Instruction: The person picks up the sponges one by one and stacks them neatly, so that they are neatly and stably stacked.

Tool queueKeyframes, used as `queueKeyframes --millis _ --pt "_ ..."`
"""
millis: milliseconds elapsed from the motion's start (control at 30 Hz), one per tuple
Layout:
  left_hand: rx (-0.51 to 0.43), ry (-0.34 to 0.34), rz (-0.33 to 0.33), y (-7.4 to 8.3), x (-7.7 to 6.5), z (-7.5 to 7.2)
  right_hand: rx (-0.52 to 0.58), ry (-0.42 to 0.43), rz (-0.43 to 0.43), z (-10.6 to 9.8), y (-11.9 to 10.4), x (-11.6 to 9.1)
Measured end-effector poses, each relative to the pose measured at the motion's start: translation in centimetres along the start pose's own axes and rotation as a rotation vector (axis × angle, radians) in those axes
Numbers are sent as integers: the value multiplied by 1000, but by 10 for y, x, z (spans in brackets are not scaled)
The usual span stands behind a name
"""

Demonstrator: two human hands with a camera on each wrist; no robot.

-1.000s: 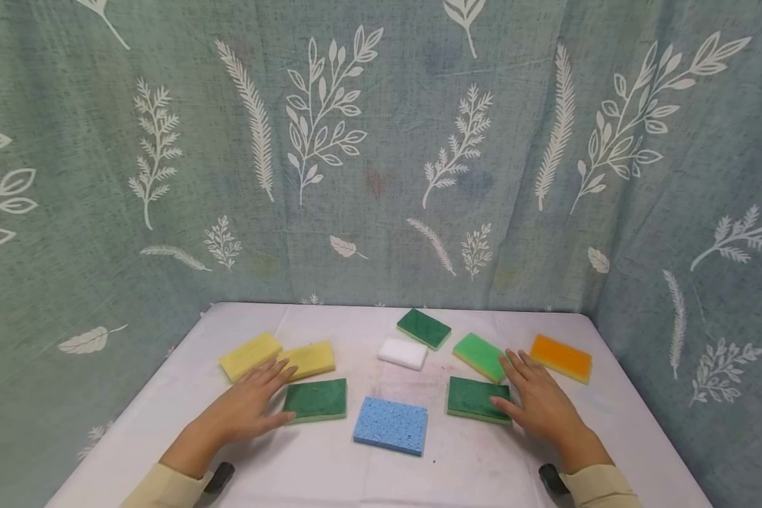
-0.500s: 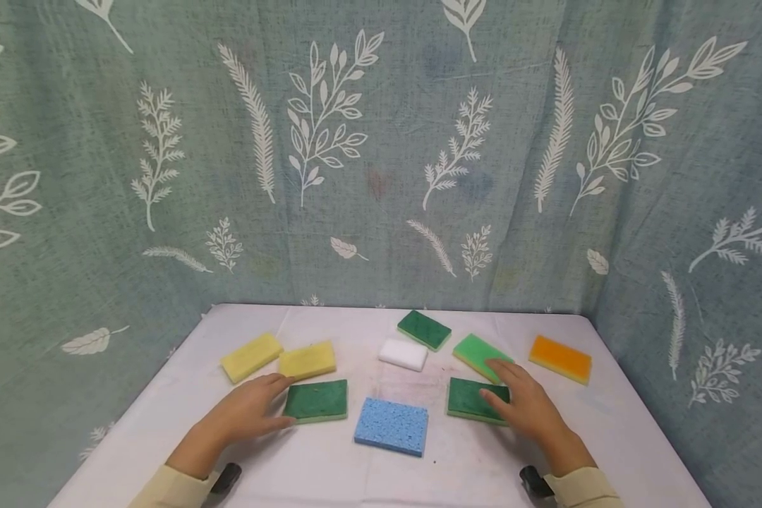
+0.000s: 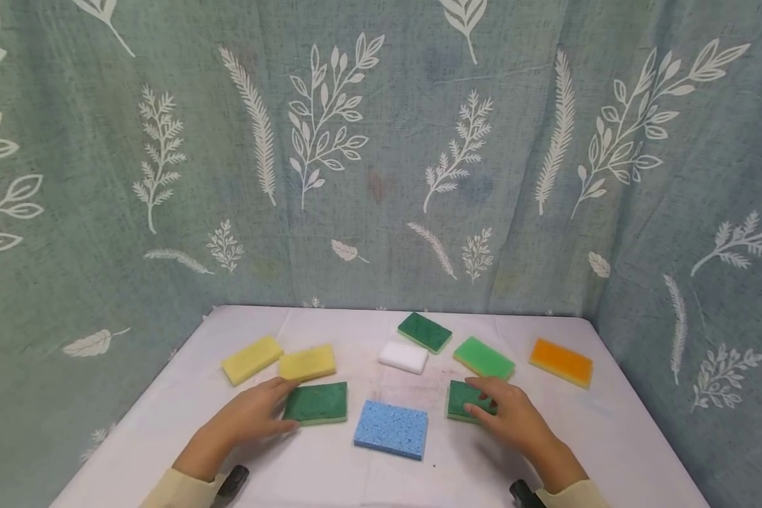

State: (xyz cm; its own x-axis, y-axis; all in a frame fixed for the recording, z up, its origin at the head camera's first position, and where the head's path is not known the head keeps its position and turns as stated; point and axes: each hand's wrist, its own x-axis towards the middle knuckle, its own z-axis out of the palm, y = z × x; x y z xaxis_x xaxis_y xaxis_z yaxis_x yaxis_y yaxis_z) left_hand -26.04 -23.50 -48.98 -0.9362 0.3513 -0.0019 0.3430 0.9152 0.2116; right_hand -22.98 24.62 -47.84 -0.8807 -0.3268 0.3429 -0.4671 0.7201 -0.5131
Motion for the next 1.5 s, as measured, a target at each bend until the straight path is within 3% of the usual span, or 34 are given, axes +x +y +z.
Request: queueKeyframes --millis 233,533,767,933,1133,1500 --pt "-52 5 6 -1 5 2 3 -89 -44 11 -6 3" --pt "-90 20 -4 0 12 4 81 -195 -30 24 -15 2" --pt "-139 27 -39 2 12 4 30 -237 -36 39 -28 5" --pt "-131 51 -20 2 11 6 12 -271 -4 47 -34 4" --pt "-91 108 4 4 12 5 -24 -280 14 52 -40 5" --pt "-176 143 26 4 8 5 27 -240 30 61 -44 8"
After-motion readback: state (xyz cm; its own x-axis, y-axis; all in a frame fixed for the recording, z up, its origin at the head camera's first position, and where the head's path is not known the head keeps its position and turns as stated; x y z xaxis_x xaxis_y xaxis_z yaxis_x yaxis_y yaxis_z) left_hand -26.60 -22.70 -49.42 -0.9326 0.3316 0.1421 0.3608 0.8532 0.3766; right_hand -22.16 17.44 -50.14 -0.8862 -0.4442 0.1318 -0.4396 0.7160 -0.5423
